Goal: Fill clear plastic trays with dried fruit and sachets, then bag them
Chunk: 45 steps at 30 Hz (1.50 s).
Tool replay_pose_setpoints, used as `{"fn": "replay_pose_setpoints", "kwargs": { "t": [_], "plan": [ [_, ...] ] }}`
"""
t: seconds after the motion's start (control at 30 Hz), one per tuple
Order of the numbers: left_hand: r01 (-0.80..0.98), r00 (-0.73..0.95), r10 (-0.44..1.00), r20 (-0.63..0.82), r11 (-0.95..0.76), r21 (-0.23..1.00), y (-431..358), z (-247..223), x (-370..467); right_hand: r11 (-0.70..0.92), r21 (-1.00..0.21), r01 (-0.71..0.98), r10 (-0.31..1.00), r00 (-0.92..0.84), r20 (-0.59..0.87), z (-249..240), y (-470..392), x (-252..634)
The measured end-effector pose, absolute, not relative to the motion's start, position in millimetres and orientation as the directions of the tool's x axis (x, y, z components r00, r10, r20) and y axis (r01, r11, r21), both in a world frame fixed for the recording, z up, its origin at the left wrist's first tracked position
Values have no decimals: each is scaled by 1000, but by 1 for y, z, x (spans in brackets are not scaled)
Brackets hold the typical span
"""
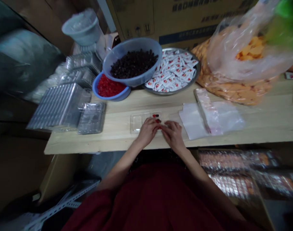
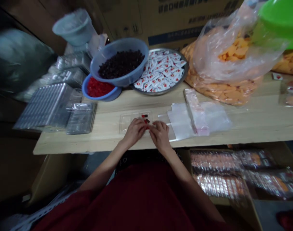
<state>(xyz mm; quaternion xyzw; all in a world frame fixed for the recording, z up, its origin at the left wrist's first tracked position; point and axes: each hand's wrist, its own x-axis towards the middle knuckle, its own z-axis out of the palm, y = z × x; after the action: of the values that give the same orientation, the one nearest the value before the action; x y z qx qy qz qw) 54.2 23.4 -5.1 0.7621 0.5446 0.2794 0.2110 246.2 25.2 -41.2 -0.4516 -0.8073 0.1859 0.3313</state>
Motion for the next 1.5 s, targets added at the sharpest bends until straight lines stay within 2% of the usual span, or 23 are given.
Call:
{"fn": "replay_pose_setpoints", "kwargs": {
  "t": [0.13, 0.23, 0.27, 0.33, 0.4, 0.5, 0.67, 0.73, 0.87, 0.93, 1.0, 1.07, 1.1, 1.17, 1.27, 1.37, 1.5],
  "plan": [
    [686, 114, 941, 319, -307, 660, 54, 30, 40, 560, -599, 572, 826, -327, 460, -27, 37, 246],
    [745, 72, 911, 405, -319, 585, 113, 64, 40, 581, -594, 557, 800, -255, 543, -10, 60, 247],
    [785, 101, 918, 383, -310, 536, 137, 72, 45, 586, -587, 558, 789, -228, 571, -3, 71, 247],
    [878, 144, 963, 229, -231, 419, 184, 79, 59, 598, -573, 561, 762, -174, 624, 10, 98, 247],
    [948, 52, 996, 70, -71, 309, 220, 77, 74, 596, -559, 576, 740, -124, 661, 22, 132, 247],
    [968, -37, 999, -14, 39, 250, 243, 64, 83, 547, -541, 640, 770, -131, 624, 33, 191, 241],
    [959, 12, 999, 38, -22, 282, 238, 51, 61, 371, -539, 757, 920, -217, 327, 25, 268, 212],
    [932, 5, 992, 128, -51, 358, 234, 49, 53, 343, -552, 760, 935, -217, 282, 17, 279, 202],
    [721, -56, 911, 408, -245, 648, 209, 47, 42, 330, -582, 743, 940, -206, 271, 11, 285, 203],
    [606, -94, 890, 445, -304, 735, 182, 46, 34, 365, -631, 685, 926, -196, 323, 15, 284, 211],
    [547, -91, 908, 410, -298, 782, 150, 43, 21, 459, -692, 557, 875, -146, 462, 20, 275, 220],
    [559, -55, 944, 325, -241, 794, 117, 39, 6, 552, -721, 418, 811, -67, 582, 24, 251, 227],
    [589, -31, 962, 270, -200, 783, 104, 35, -1, 565, -741, 362, 804, -38, 594, 24, 233, 229],
    [662, 14, 987, 162, -130, 738, 85, 26, -11, 517, -818, 251, 850, -34, 526, 17, 184, 228],
    [731, 77, 995, 67, -102, 675, 77, 11, -13, 343, -927, 150, 932, -177, 316, -8, 106, 212],
    [767, 96, 991, 89, -131, 629, 81, 1, -8, 308, -934, 182, 931, -259, 256, -34, 56, 185],
    [800, 43, 976, 214, -162, 577, 76, -2, -10, 409, -841, 354, 900, -312, 306, -42, 38, 163]
  ]
}}
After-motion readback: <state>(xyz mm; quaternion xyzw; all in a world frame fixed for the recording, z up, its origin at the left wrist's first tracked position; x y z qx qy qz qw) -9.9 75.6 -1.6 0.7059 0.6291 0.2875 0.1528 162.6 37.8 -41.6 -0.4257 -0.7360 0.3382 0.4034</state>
